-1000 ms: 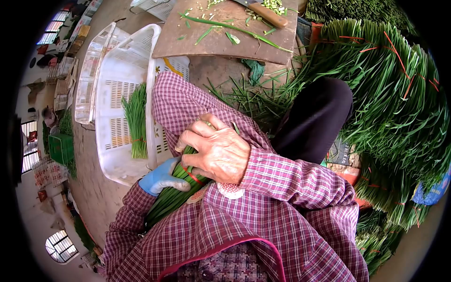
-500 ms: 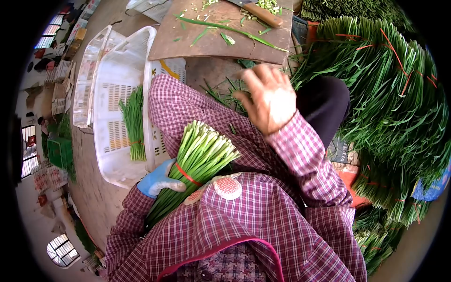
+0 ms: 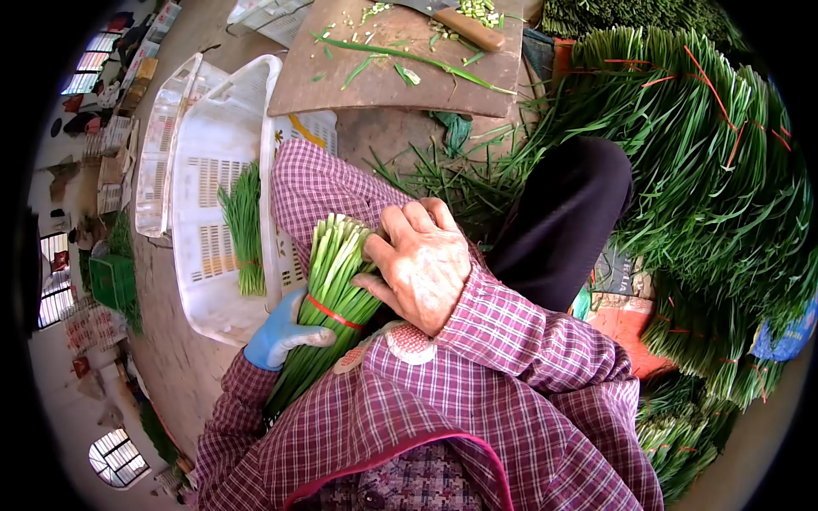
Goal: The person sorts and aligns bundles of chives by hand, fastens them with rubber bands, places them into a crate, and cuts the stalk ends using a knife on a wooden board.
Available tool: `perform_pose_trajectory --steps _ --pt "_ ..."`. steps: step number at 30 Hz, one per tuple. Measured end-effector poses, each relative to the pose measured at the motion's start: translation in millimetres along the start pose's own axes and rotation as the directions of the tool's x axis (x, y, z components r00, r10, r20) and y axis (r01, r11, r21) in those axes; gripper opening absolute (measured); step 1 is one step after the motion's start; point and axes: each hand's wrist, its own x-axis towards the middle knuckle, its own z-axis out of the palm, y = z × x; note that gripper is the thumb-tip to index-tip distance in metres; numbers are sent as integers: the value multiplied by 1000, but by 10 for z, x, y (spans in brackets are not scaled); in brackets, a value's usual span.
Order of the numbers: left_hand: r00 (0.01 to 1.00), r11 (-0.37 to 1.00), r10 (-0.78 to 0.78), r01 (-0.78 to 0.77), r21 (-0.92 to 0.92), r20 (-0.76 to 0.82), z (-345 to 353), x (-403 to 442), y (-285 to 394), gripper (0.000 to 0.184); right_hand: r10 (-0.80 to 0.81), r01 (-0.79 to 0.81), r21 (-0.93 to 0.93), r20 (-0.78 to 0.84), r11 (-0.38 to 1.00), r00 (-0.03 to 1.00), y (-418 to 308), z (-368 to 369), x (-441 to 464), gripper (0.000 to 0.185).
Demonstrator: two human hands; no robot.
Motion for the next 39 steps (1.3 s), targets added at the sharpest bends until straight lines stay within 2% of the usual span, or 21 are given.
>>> perform_pose_trajectory --steps 4,6,9,16,17,19,21,22,23,25,27,29,30,31,32,33,34,35,36,37,39 --pt "999 998 26 -24 67 -43 -3 -30 -16 84 7 -7 3 -30 1000 1000 -33 22 40 30" --pt "993 993 92 -86 83 -68 1 -41 -25 81 20 -18 70 -29 997 999 -6 49 49 26" --pt "992 985 97 -85 150 -76 21 -58 28 79 48 -44 153 -23 987 999 -4 77 55 21" --pt "991 987 93 -79 137 -100 22 -53 44 81 115 -78 264 -125 961 986 77 199 69 12" --pt "991 989 94 -83 124 -90 29 -56 58 81 122 -94 256 -95 962 988 132 149 74 12" --pt "992 990 98 -89 111 -79 19 -50 58 82 149 -123 138 -195 983 969 269 8 120 12" --pt "988 984 127 -114 137 -86 -30 -52 15 83 166 -210 -100 -331 973 929 574 -119 160 15" --pt "988 984 128 -115 137 -84 -40 -60 3 83 193 -280 -272 -306 921 932 665 -208 170 17" --pt "993 992 81 -71 105 -91 -47 -58 1 83 162 -254 -367 -264 895 951 779 -206 130 24" --pt "995 997 39 -31 76 -96 -49 -35 38 84 65 -140 -269 -269 953 961 518 -249 213 34" --pt "997 995 57 -53 82 -50 -26 -34 75 85 -179 171 -53 -207 984 962 185 -112 262 40" --pt "998 996 31 -25 85 -62 -79 -37 46 87 -250 276 190 -146 942 957 265 358 157 39" --pt "997 996 22 -16 84 -71 -151 -33 -32 88 75 -82 123 59 989 995 480 483 116 36" --pt "997 997 13 -7 82 -81 -222 -31 -114 89 400 -408 -15 227 913 888 757 476 95 33" --pt "997 999 -23 20 -43 -70 -359 -10 -294 89 358 -340 -126 174 932 917 955 358 81 31" --pt "996 998 -51 48 -43 -76 -399 2 -326 89 321 -286 -239 119 928 940 1054 243 73 29" --pt "993 996 -80 76 -43 -82 -440 16 -361 89 298 -298 14 -38 954 954 841 76 158 26" --pt "990 994 -108 104 -43 -88 -482 31 -395 90 213 -210 38 -122 977 969 606 -69 223 28" --pt "995 993 -92 88 -79 -38 -540 73 -446 92 10 7 83 -198 997 980 427 -30 279 30" --pt "998 992 -59 59 -112 6 -604 119 -444 97 -201 239 102 -287 966 936 327 2 344 32" --pt "994 987 -111 111 -115 5 -684 73 -397 96 -279 287 241 -69 927 958 355 263 284 37"
